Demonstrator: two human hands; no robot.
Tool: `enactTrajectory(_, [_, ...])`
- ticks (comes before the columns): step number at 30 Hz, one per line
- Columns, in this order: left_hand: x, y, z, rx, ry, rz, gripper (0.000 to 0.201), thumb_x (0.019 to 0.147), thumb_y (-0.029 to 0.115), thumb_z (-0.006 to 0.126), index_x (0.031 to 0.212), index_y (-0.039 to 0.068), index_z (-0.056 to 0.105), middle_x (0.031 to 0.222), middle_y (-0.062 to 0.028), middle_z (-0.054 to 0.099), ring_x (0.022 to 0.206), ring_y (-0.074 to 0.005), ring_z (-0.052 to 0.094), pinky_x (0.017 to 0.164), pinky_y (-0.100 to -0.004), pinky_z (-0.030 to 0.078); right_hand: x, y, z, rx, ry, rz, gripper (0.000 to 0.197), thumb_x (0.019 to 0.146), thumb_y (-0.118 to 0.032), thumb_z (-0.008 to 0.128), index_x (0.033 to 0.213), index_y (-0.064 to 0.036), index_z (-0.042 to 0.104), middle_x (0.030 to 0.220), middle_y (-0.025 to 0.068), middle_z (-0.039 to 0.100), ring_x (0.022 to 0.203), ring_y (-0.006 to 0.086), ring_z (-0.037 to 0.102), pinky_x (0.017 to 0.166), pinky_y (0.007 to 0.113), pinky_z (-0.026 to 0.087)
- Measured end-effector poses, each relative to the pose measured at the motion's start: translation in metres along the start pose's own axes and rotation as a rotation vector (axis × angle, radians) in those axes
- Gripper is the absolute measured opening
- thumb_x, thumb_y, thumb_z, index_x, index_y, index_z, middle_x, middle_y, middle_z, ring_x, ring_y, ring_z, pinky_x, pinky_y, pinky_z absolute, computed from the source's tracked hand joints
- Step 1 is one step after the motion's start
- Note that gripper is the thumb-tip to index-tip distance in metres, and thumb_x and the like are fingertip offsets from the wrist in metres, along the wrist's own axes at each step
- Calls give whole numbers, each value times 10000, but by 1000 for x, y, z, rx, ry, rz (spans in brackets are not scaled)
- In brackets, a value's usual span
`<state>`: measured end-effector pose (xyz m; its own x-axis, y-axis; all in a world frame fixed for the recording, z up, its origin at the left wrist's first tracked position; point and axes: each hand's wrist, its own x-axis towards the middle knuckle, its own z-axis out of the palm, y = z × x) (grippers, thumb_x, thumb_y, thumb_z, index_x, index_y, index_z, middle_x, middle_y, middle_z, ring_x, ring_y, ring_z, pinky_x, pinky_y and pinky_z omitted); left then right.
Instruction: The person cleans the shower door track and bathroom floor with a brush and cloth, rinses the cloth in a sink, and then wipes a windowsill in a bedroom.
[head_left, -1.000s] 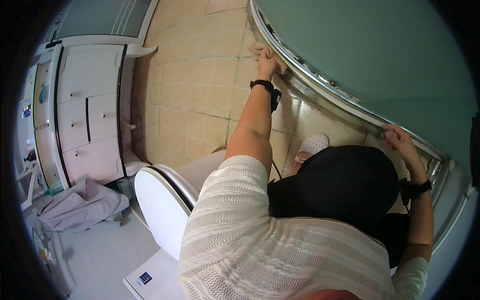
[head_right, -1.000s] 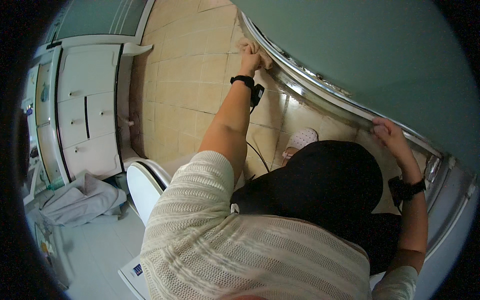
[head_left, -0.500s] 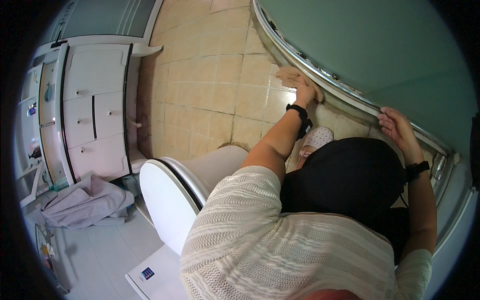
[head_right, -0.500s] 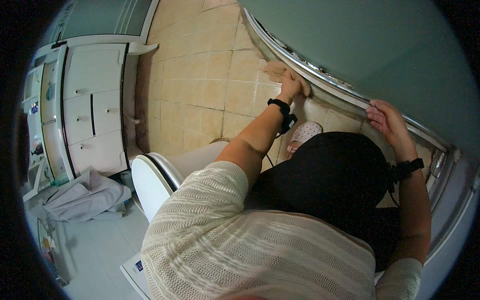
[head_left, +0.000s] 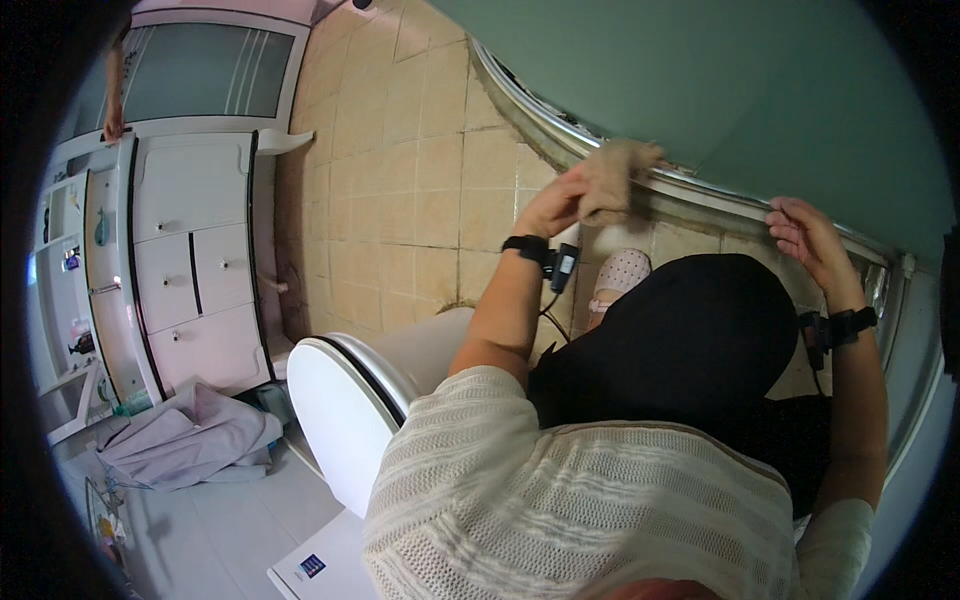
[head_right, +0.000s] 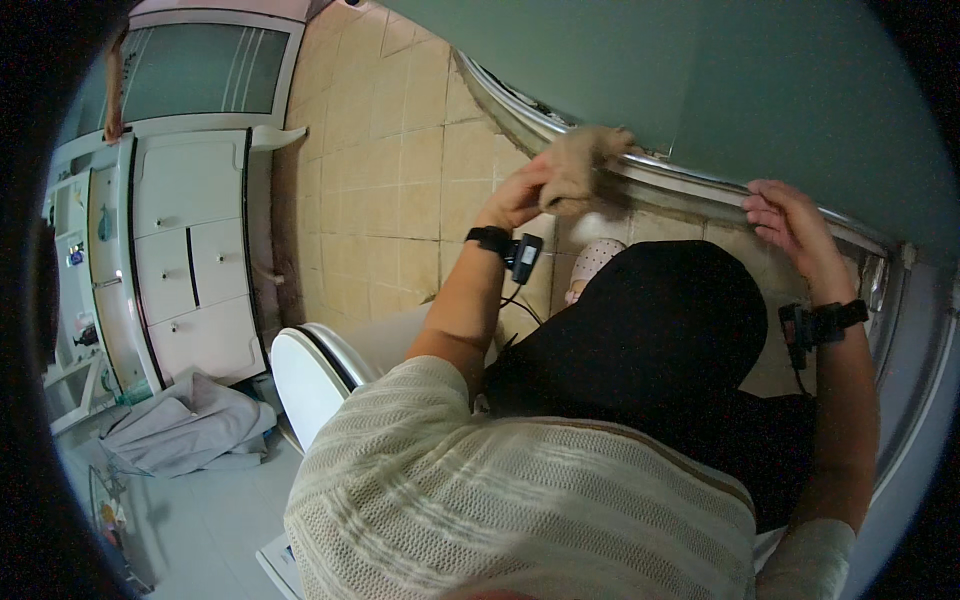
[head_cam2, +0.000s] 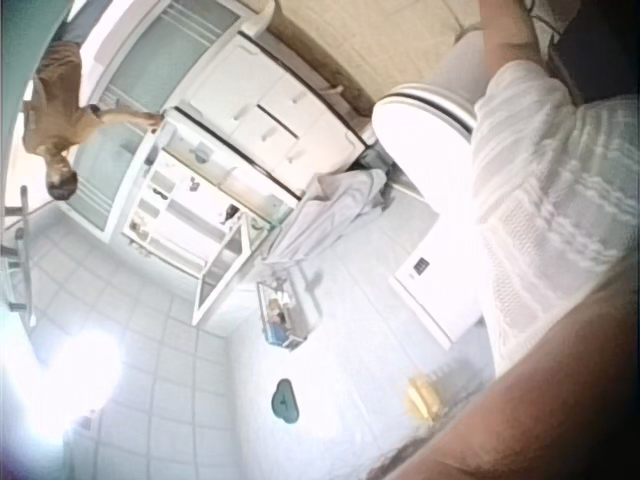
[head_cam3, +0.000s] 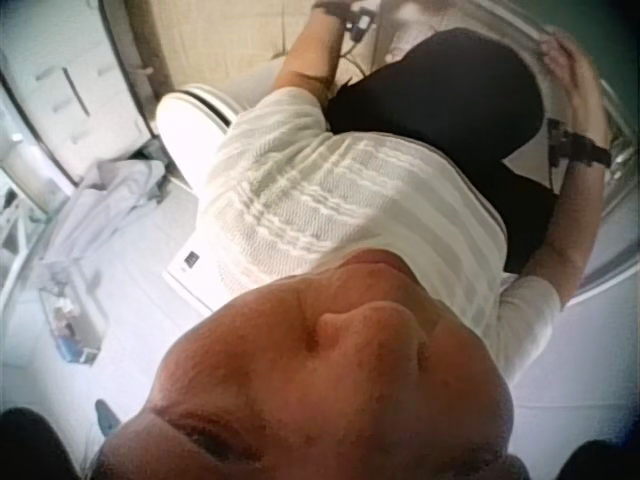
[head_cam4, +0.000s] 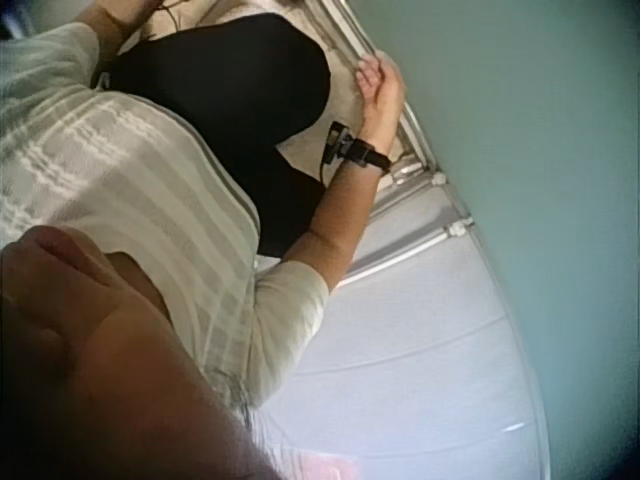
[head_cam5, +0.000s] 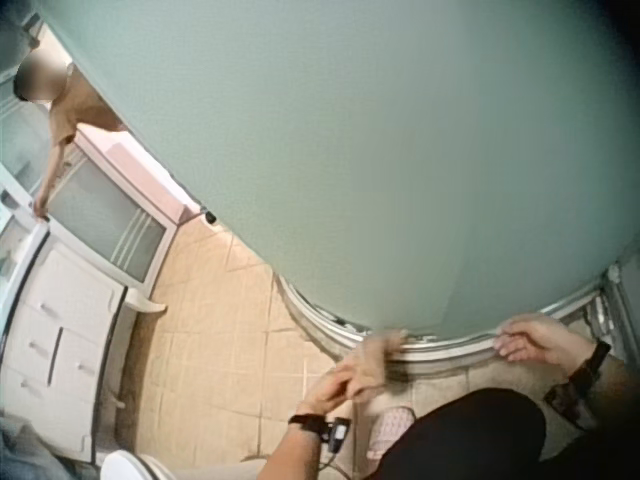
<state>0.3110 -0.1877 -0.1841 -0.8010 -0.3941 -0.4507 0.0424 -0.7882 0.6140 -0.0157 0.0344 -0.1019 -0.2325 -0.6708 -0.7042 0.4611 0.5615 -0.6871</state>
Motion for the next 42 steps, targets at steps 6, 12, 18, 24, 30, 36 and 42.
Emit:
enactTrajectory(6, [6, 24, -30, 268, 582, 331, 302, 825, 81, 501, 1114, -4, 519, 1002, -120, 605, 904, -236, 601, 795, -340, 494, -19, 11, -27, 23, 65, -11, 230, 926, -216, 501, 1058, -44, 578, 836, 29, 650, 711, 72, 620, 604, 197, 515])
enactTrajectory(12, [73, 3, -69, 892, 1118, 646, 262, 774, 87, 586, 994, -21, 495, 889, -130, 594, 827, -275, 587, 753, -348, 473, -9, 17, -9, -26, 38, 19, 228, 924, -210, 505, 1057, -40, 579, 819, 29, 650, 685, 65, 615, 570, 185, 498])
enactTrajectory(18, [88, -58, -30, 1119, 880, 614, 300, 807, 194, 615, 952, -24, 468, 850, -236, 579, 819, -383, 577, 757, -408, 455, -6, 24, -6, -39, 21, 44, 218, 906, -251, 562, 1010, -61, 590, 782, 18, 647, 638, 56, 595, 547, 180, 476])
enactTrajectory(24, [93, -45, -70, 1150, 1058, 627, 242, 794, 113, 575, 967, -32, 488, 860, -248, 590, 828, -388, 586, 755, -402, 469, 5, 17, 7, -51, 24, 59, 208, 904, -261, 559, 998, -79, 594, 822, 8, 643, 688, 50, 593, 579, 180, 474])
enactTrajectory(30, [94, -53, -20, 1058, 936, 558, 243, 781, 78, 557, 968, -52, 473, 881, -286, 573, 871, -448, 554, 793, -440, 441, 1, 16, -19, -24, 65, 40, 209, 912, -231, 532, 1021, -61, 586, 828, 11, 645, 705, 64, 605, 606, 199, 492])
enactTrajectory(36, [92, -93, 18, 1034, 878, 363, 387, 796, 145, 602, 1104, -37, 455, 930, -292, 595, 900, -433, 580, 786, -435, 458, 6, 20, -16, -14, 61, 50, 229, 917, -244, 534, 1025, -49, 585, 832, 24, 651, 684, 64, 612, 590, 185, 509])
enactTrajectory(42, [94, -123, 17, 1280, 579, 615, 264, 778, 112, 606, 970, -48, 523, 870, -238, 606, 841, -334, 597, 756, -379, 477, 5, 20, -25, -21, 28, 29, 234, 917, -241, 531, 1040, -50, 585, 827, 18, 650, 686, 53, 612, 581, 168, 506])
